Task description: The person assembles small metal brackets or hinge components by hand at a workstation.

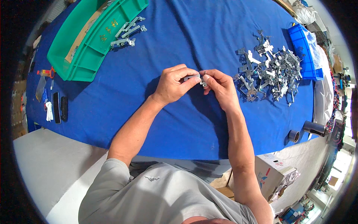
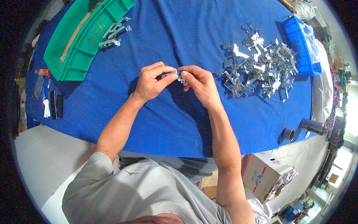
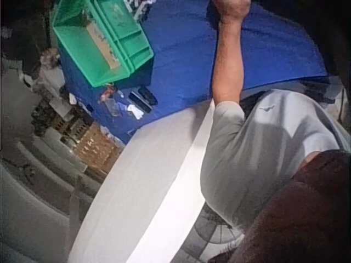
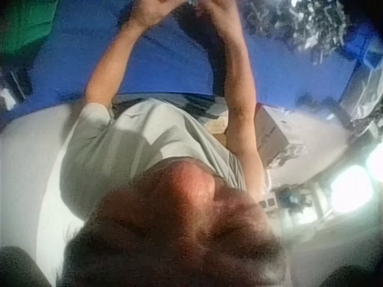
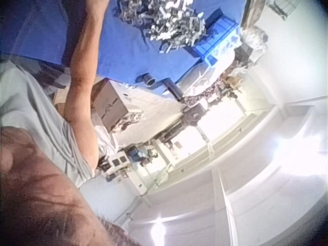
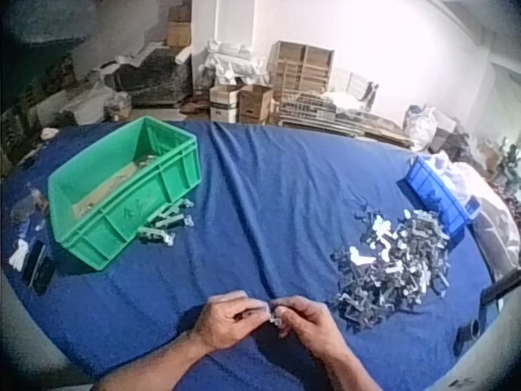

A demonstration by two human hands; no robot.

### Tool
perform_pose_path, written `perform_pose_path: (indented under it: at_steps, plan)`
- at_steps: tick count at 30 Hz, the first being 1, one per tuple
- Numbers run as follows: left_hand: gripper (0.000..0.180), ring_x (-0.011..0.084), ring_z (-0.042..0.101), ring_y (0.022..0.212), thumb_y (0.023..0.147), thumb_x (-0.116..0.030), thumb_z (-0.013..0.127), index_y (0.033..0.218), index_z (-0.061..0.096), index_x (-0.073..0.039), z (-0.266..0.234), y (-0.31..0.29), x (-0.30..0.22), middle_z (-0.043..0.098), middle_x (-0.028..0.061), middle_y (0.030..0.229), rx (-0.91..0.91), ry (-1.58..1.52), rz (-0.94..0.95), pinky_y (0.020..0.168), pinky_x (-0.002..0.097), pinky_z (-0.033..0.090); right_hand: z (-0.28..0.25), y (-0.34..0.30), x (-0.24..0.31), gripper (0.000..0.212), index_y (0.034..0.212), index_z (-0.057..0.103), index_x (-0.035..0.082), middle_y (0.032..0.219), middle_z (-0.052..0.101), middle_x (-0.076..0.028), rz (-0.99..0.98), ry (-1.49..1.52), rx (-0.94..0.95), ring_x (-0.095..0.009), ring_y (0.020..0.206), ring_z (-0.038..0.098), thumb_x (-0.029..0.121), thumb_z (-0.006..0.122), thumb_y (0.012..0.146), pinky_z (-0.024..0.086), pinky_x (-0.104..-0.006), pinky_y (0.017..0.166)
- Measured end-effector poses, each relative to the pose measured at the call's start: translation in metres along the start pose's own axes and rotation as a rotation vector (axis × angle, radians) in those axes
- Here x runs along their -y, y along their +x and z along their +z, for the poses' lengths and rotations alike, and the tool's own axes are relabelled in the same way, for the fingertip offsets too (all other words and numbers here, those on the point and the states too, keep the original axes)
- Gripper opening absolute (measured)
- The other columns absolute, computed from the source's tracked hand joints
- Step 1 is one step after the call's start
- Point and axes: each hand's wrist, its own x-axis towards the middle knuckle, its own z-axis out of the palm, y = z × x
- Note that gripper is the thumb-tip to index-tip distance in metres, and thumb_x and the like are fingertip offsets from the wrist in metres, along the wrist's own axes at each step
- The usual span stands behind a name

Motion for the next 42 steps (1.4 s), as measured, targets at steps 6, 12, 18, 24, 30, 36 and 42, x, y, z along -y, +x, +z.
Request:
perform_pose_path:
  at_steps: [6,12,18,24,30,36,42]
  plan:
    - [0.012,0.0090,0.054,0.060,0.084,-0.009,0.077,0.093,0.074,-0.001,0.001,-0.001,-0.001,0.062,0.0035,0.072,-0.035,0.020,0.037,0.053,0.0255,0.042,-0.003,-0.002,0.005,0.018,0.105,0.065,0.001,0.085,0.066,-0.003,-0.065,0.086,-0.209,-0.006,0.065,0.056,0.017,0.058,0.101,0.045,-0.0208,0.054]
    - [0.013,0.0087,0.054,0.060,0.084,-0.009,0.077,0.094,0.074,-0.001,0.001,0.000,0.000,0.062,0.0041,0.072,-0.144,-0.001,0.011,0.053,0.0249,0.041,-0.001,-0.004,0.011,0.020,0.107,0.070,0.002,0.082,0.066,0.000,0.165,-0.085,-0.032,-0.004,0.064,0.054,0.016,0.059,0.100,0.041,-0.0200,0.050]
    - [0.014,0.0088,0.053,0.060,0.084,-0.010,0.077,0.094,0.074,0.000,-0.001,0.001,0.001,0.062,0.0038,0.072,-0.072,0.001,0.011,0.053,0.0257,0.041,0.000,-0.004,0.009,0.020,0.109,0.069,0.001,0.081,0.064,0.001,0.142,-0.150,-0.017,-0.005,0.065,0.055,0.015,0.058,0.101,0.044,-0.0213,0.053]
    - [0.013,0.0103,0.055,0.059,0.084,-0.009,0.077,0.094,0.074,-0.001,0.001,0.000,0.001,0.062,0.0042,0.072,-0.006,-0.001,0.005,0.053,0.0267,0.042,0.001,-0.001,0.006,0.022,0.114,0.067,0.000,0.077,0.060,-0.001,0.060,0.092,-0.046,-0.008,0.067,0.056,0.015,0.058,0.101,0.048,-0.0231,0.058]
    - [0.013,0.0109,0.056,0.059,0.084,-0.009,0.078,0.093,0.074,-0.001,0.002,0.001,0.000,0.062,0.0048,0.073,0.009,0.022,0.048,0.053,0.0269,0.043,0.000,-0.002,0.001,0.019,0.110,0.066,-0.001,0.080,0.062,-0.002,-0.075,-0.034,-0.108,-0.006,0.067,0.055,0.014,0.059,0.101,0.046,-0.0221,0.055]
    - [0.013,0.0091,0.055,0.061,0.085,-0.010,0.078,0.093,0.074,0.000,0.000,0.000,0.001,0.062,0.0042,0.073,-0.116,-0.005,0.012,0.054,0.0257,0.042,0.000,-0.003,0.010,0.019,0.107,0.068,0.001,0.082,0.066,-0.001,0.119,-0.095,-0.071,-0.005,0.063,0.054,0.016,0.059,0.101,0.043,-0.0201,0.052]
    - [0.014,0.0082,0.053,0.061,0.085,-0.010,0.077,0.094,0.074,0.000,-0.001,0.001,0.000,0.061,0.0032,0.072,-0.125,-0.020,0.011,0.054,0.0254,0.040,0.000,-0.004,0.007,0.019,0.107,0.069,0.000,0.082,0.067,-0.001,0.104,-0.148,-0.047,-0.006,0.065,0.056,0.016,0.060,0.100,0.046,-0.0220,0.054]
